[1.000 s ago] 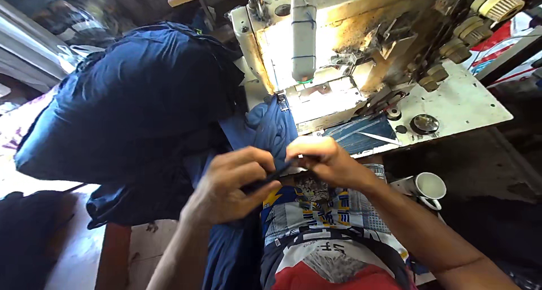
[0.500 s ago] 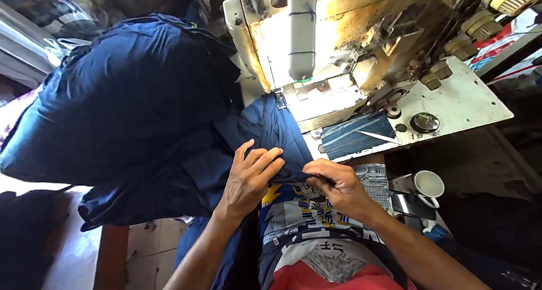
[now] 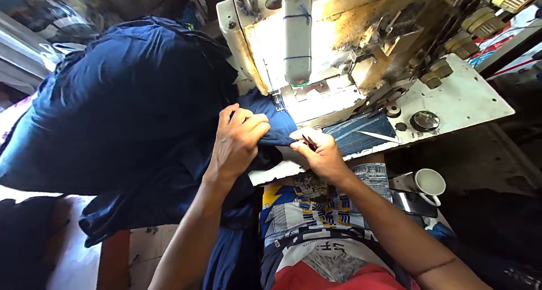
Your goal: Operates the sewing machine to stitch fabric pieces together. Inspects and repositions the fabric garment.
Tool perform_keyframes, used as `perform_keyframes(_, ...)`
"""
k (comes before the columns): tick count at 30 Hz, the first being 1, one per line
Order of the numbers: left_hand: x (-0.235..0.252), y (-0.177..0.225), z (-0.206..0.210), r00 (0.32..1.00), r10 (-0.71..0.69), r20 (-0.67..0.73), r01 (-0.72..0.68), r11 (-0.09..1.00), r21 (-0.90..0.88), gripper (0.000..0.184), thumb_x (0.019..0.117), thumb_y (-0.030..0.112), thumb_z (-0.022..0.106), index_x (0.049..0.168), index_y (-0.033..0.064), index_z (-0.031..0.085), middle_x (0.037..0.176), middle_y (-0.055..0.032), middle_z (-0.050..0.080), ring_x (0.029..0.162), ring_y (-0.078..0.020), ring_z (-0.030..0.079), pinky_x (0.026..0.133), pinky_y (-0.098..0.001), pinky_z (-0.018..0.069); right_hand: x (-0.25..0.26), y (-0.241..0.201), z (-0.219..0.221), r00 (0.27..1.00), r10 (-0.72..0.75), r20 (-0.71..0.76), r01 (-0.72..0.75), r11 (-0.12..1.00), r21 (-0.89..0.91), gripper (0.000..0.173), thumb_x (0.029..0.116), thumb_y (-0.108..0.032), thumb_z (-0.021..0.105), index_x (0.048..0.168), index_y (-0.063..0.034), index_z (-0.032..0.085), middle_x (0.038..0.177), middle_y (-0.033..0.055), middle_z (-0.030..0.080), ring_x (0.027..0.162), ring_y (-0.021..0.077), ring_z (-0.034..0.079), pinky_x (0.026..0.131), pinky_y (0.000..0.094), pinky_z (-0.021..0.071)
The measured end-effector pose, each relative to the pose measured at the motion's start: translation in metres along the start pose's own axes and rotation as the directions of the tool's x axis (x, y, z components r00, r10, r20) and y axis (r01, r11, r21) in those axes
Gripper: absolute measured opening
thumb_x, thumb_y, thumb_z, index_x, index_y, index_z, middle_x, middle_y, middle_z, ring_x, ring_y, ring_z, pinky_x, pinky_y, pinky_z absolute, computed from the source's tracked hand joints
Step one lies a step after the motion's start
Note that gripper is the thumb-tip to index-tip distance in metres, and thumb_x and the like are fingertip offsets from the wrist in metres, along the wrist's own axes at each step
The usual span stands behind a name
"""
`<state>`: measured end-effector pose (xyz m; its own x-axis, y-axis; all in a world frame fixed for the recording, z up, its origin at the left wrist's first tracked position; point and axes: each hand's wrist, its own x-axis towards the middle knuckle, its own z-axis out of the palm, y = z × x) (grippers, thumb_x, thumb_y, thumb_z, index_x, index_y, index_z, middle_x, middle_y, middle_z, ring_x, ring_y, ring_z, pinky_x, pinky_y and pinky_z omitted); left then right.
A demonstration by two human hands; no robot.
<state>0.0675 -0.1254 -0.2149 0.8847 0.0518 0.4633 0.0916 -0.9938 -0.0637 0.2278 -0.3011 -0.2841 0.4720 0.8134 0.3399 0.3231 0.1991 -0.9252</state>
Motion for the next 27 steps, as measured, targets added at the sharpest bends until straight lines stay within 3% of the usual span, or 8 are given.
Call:
perform_keyframes(8,0.017,-0.014,-0.006,0.998,0.047,0.046,-0.040,0.990,-0.136,0.016,0.0858,0.003,0.059,0.094,0.0088,0.073,0.118,-0.0113,0.064,0.114,-0.0316,0.058,0.100,-0.0528,0.0442,0.025,0.000,0.011,0.996,-0.074,-0.058,0.075,0.997,0.007,0.013,0.0975,-0.006,0.067,0.109,-0.0083,0.073,0.097,0.0025,0.072,0.080,0.0094,0.067,0.073,0.0283,0.0586)
perform_keyframes(10,0.018,-0.009,-0.010,0.992,0.064,0.113,-0.044,0.985,-0.167,0.013,0.0846,0.022,0.065,0.092,0.0131,0.071,0.123,-0.0098,0.060,0.115,-0.0296,0.055,0.098,-0.0506,0.0441,0.029,0.003,0.012,0.992,-0.108,-0.067,0.110,0.994,0.018,0.014,0.0974,-0.004,0.066,0.109,-0.0078,0.074,0.099,0.0029,0.073,0.082,0.0098,0.068,0.074,0.0287,0.0594)
perform_keyframes(13,0.018,-0.010,-0.023,0.975,0.050,0.216,-0.023,0.992,-0.128,0.050,0.0876,0.064,0.064,0.088,0.0151,0.071,0.129,-0.0096,0.059,0.121,-0.0315,0.054,0.100,-0.0542,0.0428,0.032,0.006,0.011,0.987,-0.146,-0.063,0.149,0.988,0.039,0.014,0.0981,-0.002,0.064,0.108,-0.0053,0.073,0.101,0.0046,0.074,0.086,0.0110,0.069,0.077,0.0303,0.0600)
perform_keyframes(15,0.017,-0.030,-0.035,0.966,-0.032,0.257,0.043,0.998,-0.040,0.063,0.0892,0.074,0.056,0.088,0.0132,0.071,0.129,-0.0131,0.060,0.120,-0.0373,0.055,0.097,-0.0622,0.0438,0.033,0.006,0.010,0.987,-0.150,-0.062,0.152,0.988,0.027,0.014,0.0990,-0.003,0.063,0.108,-0.0047,0.073,0.099,0.0051,0.074,0.085,0.0109,0.069,0.076,0.0298,0.0601)
perform_keyframes(18,0.006,-0.077,-0.063,0.952,-0.158,0.261,0.152,0.987,0.044,0.062,0.0899,0.071,0.059,0.094,0.0103,0.074,0.136,-0.0178,0.057,0.127,-0.0445,0.049,0.100,-0.0690,0.0399,0.036,0.007,0.006,0.983,-0.175,-0.045,0.175,0.984,-0.019,0.014,0.0998,-0.005,0.063,0.109,-0.0047,0.073,0.099,0.0050,0.074,0.086,0.0108,0.070,0.078,0.0308,0.0607)
perform_keyframes(22,-0.006,-0.065,-0.104,0.994,-0.048,0.097,0.078,0.939,-0.334,0.034,0.0891,0.042,0.074,0.079,0.0099,0.067,0.139,-0.0084,0.058,0.135,-0.0257,0.050,0.112,-0.0462,0.0445,0.042,0.001,-0.001,0.982,-0.187,0.039,0.190,0.978,-0.087,0.013,0.1002,-0.009,0.064,0.110,-0.0071,0.072,0.098,0.0032,0.073,0.087,0.0095,0.069,0.079,0.0307,0.0604)
perform_keyframes(25,-0.013,-0.012,-0.105,0.999,0.038,-0.018,-0.042,0.816,-0.576,0.027,0.0879,0.027,0.077,0.073,0.0113,0.062,0.116,-0.0054,0.070,0.118,-0.0241,0.065,0.105,-0.0484,0.0545,0.040,-0.016,-0.012,0.950,-0.198,0.244,0.215,0.975,-0.048,0.011,0.0989,-0.007,0.065,0.107,-0.0070,0.073,0.096,0.0018,0.072,0.083,0.0079,0.067,0.076,0.0275,0.0589)
perform_keyframes(27,-0.020,0.016,-0.093,0.996,0.082,-0.023,-0.078,0.770,-0.634,0.025,0.0908,0.025,0.076,0.073,0.0132,0.062,0.104,-0.0006,0.073,0.101,-0.0156,0.070,0.089,-0.0370,0.0619,0.027,-0.029,-0.018,0.882,-0.260,0.394,0.259,0.964,0.056,0.013,0.0965,-0.002,0.065,0.106,-0.0041,0.074,0.100,0.0038,0.071,0.087,0.0095,0.067,0.078,0.0279,0.0603)
